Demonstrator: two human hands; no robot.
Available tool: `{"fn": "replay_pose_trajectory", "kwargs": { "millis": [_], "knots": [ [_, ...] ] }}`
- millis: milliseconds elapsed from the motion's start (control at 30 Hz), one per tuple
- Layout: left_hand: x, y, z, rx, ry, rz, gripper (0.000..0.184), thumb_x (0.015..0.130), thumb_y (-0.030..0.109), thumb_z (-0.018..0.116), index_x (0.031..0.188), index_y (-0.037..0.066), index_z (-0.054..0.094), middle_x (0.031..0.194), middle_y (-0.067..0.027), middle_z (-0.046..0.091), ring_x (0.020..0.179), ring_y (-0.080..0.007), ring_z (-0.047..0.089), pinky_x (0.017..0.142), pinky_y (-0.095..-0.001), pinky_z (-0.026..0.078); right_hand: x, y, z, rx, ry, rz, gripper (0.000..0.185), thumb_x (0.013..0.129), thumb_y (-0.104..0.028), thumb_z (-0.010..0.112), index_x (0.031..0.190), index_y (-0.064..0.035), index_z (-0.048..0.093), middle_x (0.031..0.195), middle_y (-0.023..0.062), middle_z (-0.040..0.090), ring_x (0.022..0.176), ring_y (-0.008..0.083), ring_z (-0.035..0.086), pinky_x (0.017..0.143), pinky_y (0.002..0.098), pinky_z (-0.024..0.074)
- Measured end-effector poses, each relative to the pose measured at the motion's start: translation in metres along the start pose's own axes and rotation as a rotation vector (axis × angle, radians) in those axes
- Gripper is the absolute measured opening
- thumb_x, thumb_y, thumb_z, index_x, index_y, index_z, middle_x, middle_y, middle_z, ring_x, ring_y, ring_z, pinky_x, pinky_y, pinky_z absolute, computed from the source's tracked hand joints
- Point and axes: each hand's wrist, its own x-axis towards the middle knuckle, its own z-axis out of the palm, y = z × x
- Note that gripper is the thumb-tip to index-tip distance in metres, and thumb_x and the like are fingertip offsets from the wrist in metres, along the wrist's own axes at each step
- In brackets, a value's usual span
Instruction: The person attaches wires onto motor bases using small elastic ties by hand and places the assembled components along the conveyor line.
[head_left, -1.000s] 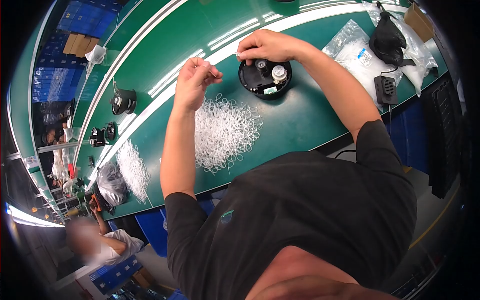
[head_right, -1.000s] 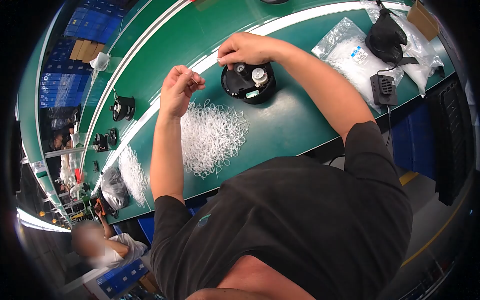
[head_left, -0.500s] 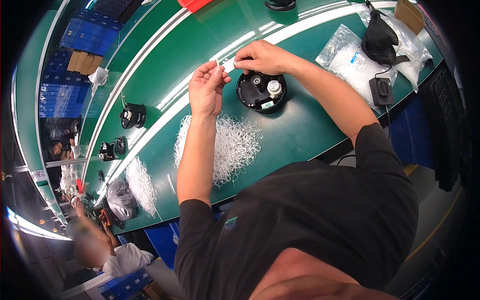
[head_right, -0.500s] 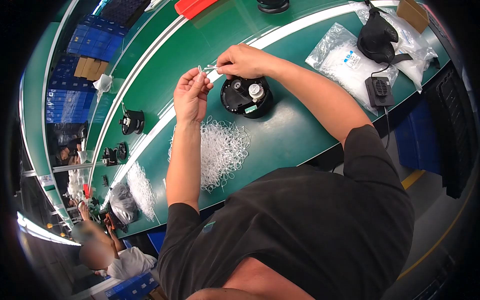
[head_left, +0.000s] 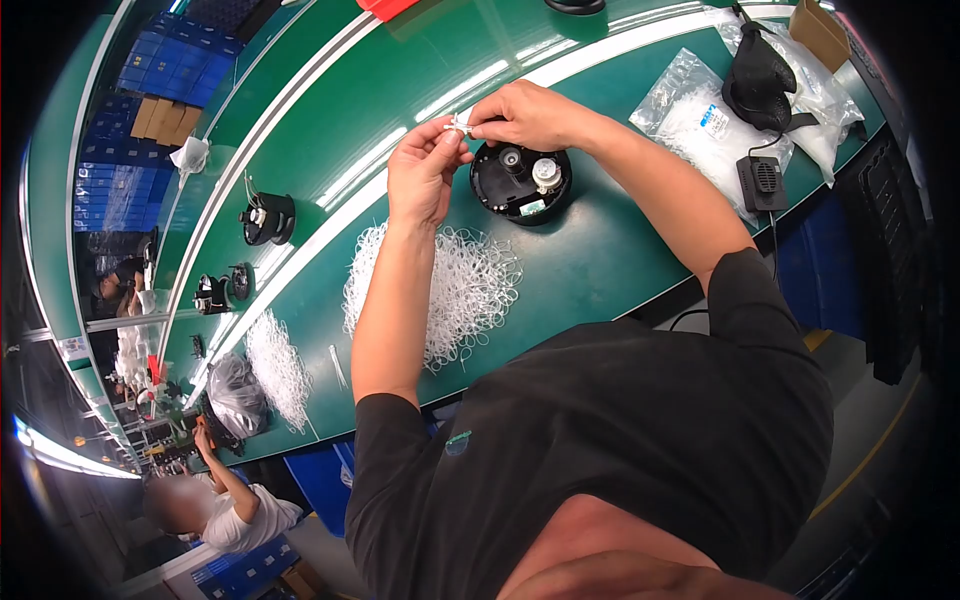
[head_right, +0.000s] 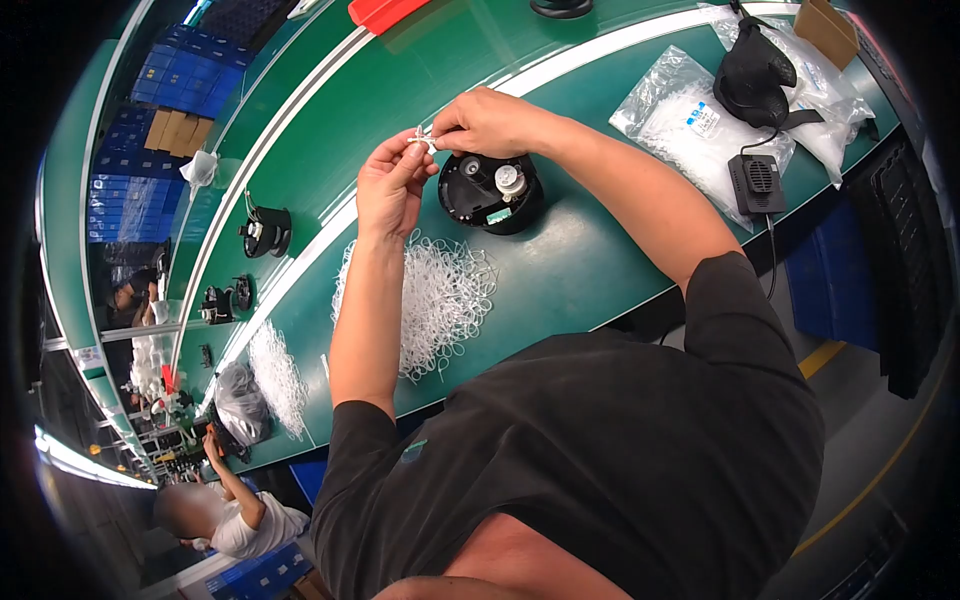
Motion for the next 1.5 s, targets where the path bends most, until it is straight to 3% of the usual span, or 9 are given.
{"fn": "replay_pose_trajectory", "kwargs": {
  "millis": [267,367,600,800,900,933,1100,1367,1500],
  "knots": [
    [-0.001,0.006,0.001,0.229,0.013,-0.030,0.020,0.089,0.003,0.072,0.107,-0.002,0.066,0.089,-0.0072,0.070,0.073,-0.0125,0.065,0.064,-0.0243,0.055,0.001,-0.003,-0.005,0.010,-0.010,0.099,0.026,0.091,-0.021,0.064,0.102,0.0003,0.072,0.079,0.0116,0.073,0.071,0.0218,0.069,0.067,0.0346,0.0534],
    [-0.001,0.004,0.007,0.282,0.068,-0.019,0.019,0.089,0.005,0.073,0.105,-0.003,0.067,0.087,-0.0071,0.070,0.071,-0.0113,0.064,0.061,-0.0233,0.053,0.001,0.001,-0.002,0.076,-0.007,0.077,0.021,0.092,-0.017,0.066,0.102,-0.0003,0.072,0.075,0.0065,0.070,0.064,0.0138,0.061,0.062,0.0303,0.0502],
    [-0.001,0.002,0.012,0.331,0.061,-0.049,0.016,0.089,0.008,0.074,0.100,-0.001,0.068,0.085,-0.0046,0.070,0.065,-0.0090,0.059,0.059,-0.0224,0.049,0.000,-0.001,-0.002,0.271,0.037,0.098,0.029,0.095,-0.016,0.064,0.120,-0.0022,0.066,0.082,0.0064,0.069,0.069,0.0105,0.060,0.066,0.0271,0.0507],
    [-0.002,0.000,0.020,0.773,0.046,0.248,0.012,0.090,0.010,0.072,0.093,-0.001,0.070,0.080,-0.0051,0.071,0.066,-0.0122,0.061,0.064,-0.0266,0.050,0.004,0.012,0.000,0.246,-0.033,0.092,0.028,0.096,-0.019,0.064,0.116,0.0007,0.066,0.088,0.0033,0.067,0.078,0.0089,0.058,0.074,0.0261,0.0499],
    [-0.005,0.005,0.027,1.187,-0.012,0.365,0.012,0.088,0.010,0.072,0.093,-0.001,0.069,0.078,-0.0076,0.070,0.067,-0.0150,0.063,0.065,-0.0303,0.051,0.006,0.021,0.002,0.311,0.064,0.169,0.027,0.097,-0.023,0.064,0.112,-0.0004,0.068,0.090,0.0016,0.067,0.083,0.0089,0.057,0.079,0.0259,0.0481],
    [-0.008,0.008,0.034,1.221,-0.022,0.307,0.011,0.084,0.011,0.071,0.088,0.001,0.068,0.085,-0.0152,0.068,0.075,-0.0309,0.067,0.071,-0.0401,0.051,0.007,0.024,0.002,0.421,0.080,0.207,0.026,0.097,-0.023,0.064,0.110,-0.0015,0.068,0.091,0.0010,0.067,0.084,0.0087,0.056,0.081,0.0256,0.0473],
    [-0.012,0.007,0.038,1.443,-0.071,0.481,0.010,0.084,0.009,0.069,0.085,0.001,0.064,0.086,-0.0174,0.065,0.084,-0.0372,0.064,0.074,-0.0467,0.050,0.005,0.031,-0.004,0.831,0.051,0.417,0.022,0.099,-0.029,0.060,0.095,-0.0085,0.068,0.086,-0.0036,0.062,0.081,0.0075,0.051,0.075,0.0224,0.0424],
    [-0.011,0.007,0.031,1.563,-0.171,0.514,0.008,0.085,0.006,0.067,0.085,0.000,0.062,0.084,-0.0187,0.062,0.084,-0.0388,0.062,0.075,-0.0476,0.049,0.003,0.019,-0.015,0.149,-0.235,0.138,0.026,0.099,-0.026,0.056,0.094,-0.0023,0.066,0.080,0.0003,0.061,0.074,0.0095,0.052,0.067,0.0278,0.0449],
    [-0.014,0.005,0.029,1.481,-0.114,0.535,0.005,0.085,0.004,0.065,0.088,0.000,0.062,0.086,-0.0179,0.063,0.083,-0.0387,0.063,0.073,-0.0462,0.050,0.004,0.008,-0.015,-0.093,-0.259,0.054,0.022,0.084,-0.023,0.070,0.095,-0.0037,0.071,0.083,0.0118,0.071,0.079,0.0247,0.067,0.070,0.0376,0.0510]
  ]
}}
